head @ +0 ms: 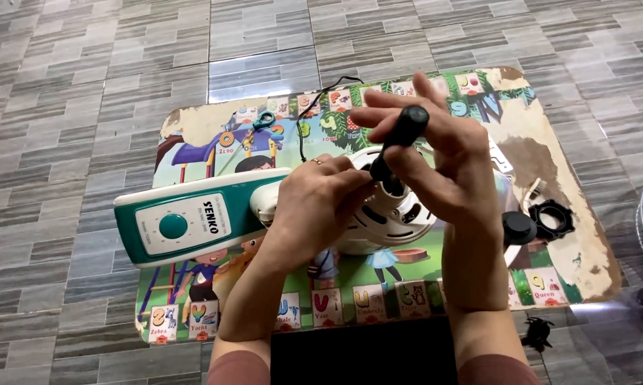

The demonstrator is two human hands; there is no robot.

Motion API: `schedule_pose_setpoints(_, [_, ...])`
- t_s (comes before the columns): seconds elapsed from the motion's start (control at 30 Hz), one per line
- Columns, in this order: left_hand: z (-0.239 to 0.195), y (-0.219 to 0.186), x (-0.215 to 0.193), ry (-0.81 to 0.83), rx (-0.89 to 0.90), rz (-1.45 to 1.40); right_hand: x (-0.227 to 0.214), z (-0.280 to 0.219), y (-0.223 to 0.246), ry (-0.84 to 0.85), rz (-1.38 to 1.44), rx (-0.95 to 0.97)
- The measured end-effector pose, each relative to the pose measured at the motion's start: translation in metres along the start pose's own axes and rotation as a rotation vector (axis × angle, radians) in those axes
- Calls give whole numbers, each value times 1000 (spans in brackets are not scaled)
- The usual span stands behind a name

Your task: The person uses a screwdriver to tighten screws on the motor housing of a handheld appliance. They repeatedly adjust the screwdriver and rotate the housing to access different screw locations.

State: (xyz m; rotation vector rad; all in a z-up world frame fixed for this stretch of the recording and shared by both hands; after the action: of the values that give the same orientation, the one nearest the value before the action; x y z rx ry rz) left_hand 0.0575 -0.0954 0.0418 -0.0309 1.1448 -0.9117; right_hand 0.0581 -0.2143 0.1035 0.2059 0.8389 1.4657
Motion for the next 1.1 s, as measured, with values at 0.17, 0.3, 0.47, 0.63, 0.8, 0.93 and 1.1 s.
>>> schedule_pose_setpoints(0.17, [-2,4,3,-5,-3,9,-5,-2,-7,-18,-67,28])
schedule_pose_setpoints(0.3, [-2,5,4,20,-17,6,-2,-1,-5,49,60,-17])
schedule_pose_setpoints(0.47, [-3,4,3,-4,-11,35,-2,-3,-6,-13,40,5])
schedule_pose_setpoints(0.63, [-4,5,6,-9,7,33,-8,-5,-13,-76,-134,-44])
schedule_pose_setpoints(0.8, [-3,4,6,29,-4,36,3,0,3,60,194,-46])
schedule_pose_setpoints(0.93, [-4,5,7,9,-17,74,-8,-7,-11,-75,4,-3])
schedule_pose_setpoints(1.1, [-2,5,8,56,-43,71,-12,-6,-4,21,54,-1])
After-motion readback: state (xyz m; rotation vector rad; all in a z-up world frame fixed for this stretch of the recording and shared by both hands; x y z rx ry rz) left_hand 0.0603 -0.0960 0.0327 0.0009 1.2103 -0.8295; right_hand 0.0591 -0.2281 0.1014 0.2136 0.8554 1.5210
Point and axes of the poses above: each hand's wrist, its own z-axis towards the middle knuckle, its own x-axis out of the palm, y = z × x, the point moved 9 cm from there along z, towards the middle knuckle, and after that the axes turned 4 degrees about -x, right-handed, at the moved point
